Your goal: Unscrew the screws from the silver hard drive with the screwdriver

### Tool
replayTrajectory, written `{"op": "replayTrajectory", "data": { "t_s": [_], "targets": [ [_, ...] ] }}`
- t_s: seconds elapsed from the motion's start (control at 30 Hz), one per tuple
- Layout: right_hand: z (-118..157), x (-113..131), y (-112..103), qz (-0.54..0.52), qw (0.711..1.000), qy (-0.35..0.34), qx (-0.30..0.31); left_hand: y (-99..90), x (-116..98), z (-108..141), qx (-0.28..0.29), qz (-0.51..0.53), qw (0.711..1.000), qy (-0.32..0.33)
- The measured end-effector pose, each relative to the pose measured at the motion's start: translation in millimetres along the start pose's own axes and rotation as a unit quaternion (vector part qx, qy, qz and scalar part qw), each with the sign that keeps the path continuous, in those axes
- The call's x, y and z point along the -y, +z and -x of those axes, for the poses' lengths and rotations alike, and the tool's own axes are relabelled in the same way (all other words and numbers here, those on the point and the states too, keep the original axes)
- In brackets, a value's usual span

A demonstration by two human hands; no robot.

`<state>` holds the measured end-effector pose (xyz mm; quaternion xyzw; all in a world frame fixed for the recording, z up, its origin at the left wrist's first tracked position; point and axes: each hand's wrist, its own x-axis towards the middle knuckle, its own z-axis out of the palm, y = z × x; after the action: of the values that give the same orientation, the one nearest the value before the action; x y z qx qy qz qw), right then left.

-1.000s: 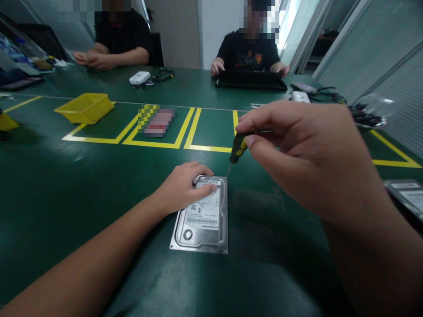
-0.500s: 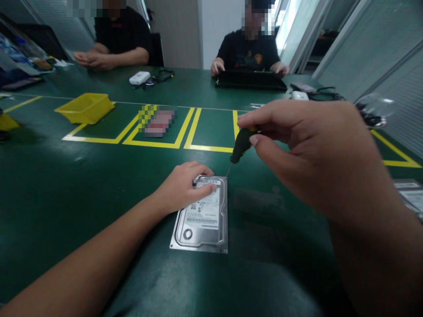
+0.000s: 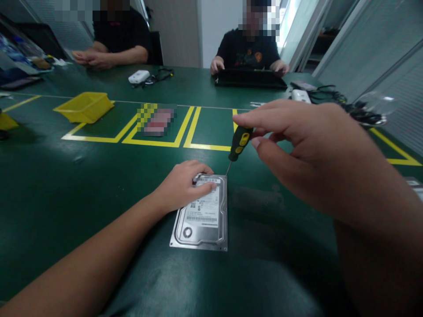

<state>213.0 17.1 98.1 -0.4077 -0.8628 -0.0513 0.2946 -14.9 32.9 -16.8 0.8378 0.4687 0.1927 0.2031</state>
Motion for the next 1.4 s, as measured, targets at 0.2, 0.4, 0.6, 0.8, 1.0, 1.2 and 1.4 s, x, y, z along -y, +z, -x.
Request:
{"op": "replayTrajectory", "data": {
  "t_s": [0.2,0.4,0.6,0.8,1.0,1.2,1.4],
  "targets": [
    [-2.0,2.7,-2.2,0.023,0.999,0.015,0.021,0.1,-0.2,0.3,0.000,-0.004,1.000,-0.003],
    [-3.9,1.8,3.5,0.028,0.999,0.026,0.001,1.3,-0.3,-0.4,-0.003,-0.003,1.000,-0.001],
    [-3.7,2.9,7.8,0.021,0.998,0.046,-0.028,0.3,-0.7,-0.4,-0.002,-0.002,1.000,0.000],
    [-2.6,1.2,4.7,-0.001,0.998,0.036,-0.058,0.9,0.7,0.2,-0.003,-0.006,1.000,0.005],
    [-3.5,5.6,5.1,-0.060,0.996,0.048,-0.044,1.1,0.3,0.0,-0.004,-0.005,1.000,0.004],
    [-4.1,3.4,8.4,-0.021,0.996,0.056,-0.064,0.2,-0.3,0.7,0.000,-0.008,1.000,-0.002],
    [-3.0,1.5,5.6,-0.054,0.996,0.047,-0.057,0.4,-0.1,0.6,-0.002,-0.009,1.000,-0.001]
  ]
}}
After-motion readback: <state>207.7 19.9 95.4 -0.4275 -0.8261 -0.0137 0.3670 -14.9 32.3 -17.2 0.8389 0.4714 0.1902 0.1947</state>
